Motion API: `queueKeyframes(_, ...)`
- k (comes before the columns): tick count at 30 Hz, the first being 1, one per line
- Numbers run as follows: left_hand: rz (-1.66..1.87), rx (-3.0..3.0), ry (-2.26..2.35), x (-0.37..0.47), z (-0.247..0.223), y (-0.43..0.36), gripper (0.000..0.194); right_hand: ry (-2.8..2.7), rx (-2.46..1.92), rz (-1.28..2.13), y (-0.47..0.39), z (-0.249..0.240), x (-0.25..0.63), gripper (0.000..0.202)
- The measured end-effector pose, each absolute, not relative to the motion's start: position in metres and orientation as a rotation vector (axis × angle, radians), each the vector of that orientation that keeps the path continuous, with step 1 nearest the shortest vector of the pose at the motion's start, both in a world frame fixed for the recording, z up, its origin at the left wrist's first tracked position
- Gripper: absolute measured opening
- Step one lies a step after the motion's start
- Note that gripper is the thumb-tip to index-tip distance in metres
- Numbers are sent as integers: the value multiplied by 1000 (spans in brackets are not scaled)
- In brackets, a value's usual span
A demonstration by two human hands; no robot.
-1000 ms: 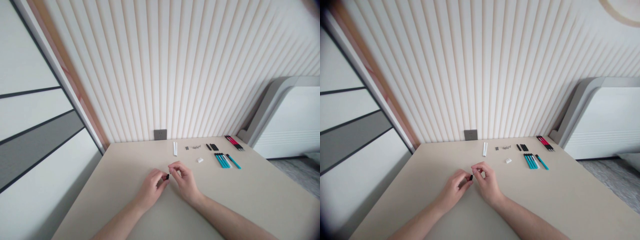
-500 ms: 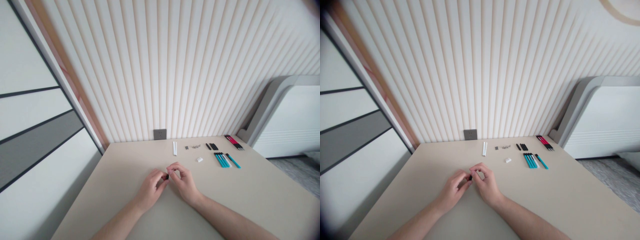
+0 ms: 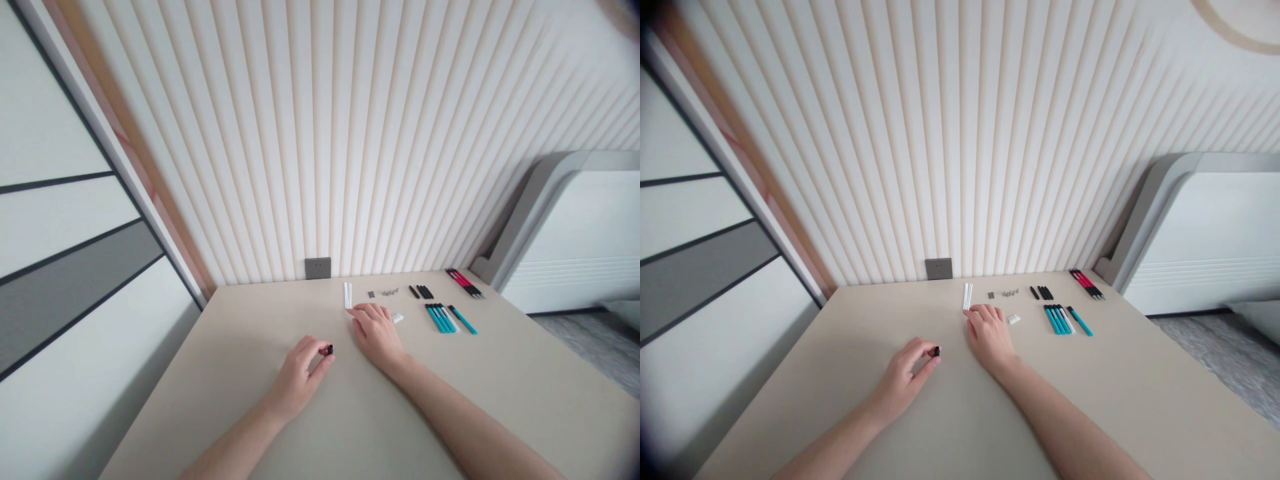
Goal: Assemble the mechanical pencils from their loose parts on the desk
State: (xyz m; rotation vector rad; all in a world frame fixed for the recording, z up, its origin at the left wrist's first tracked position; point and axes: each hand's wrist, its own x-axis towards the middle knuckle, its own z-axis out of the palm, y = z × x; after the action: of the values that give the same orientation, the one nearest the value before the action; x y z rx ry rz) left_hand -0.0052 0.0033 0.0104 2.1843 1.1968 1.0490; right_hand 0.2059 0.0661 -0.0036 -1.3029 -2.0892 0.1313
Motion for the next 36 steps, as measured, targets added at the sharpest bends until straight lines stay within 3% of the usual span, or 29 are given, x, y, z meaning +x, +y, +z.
queueKeyframes(6,1049,2211,1170,-6,9,3,9,-2203,-1561,-112,83,-10,212,32)
queueKeyframes(16,1020,2216,1168,-6,9,2,10,-2164,-1563,-145,76,-4,209,25)
queueKeyframes(36,1074,2245,1165,-5,11,3,12,-2144,-1896,-207,76,-4,220,31)
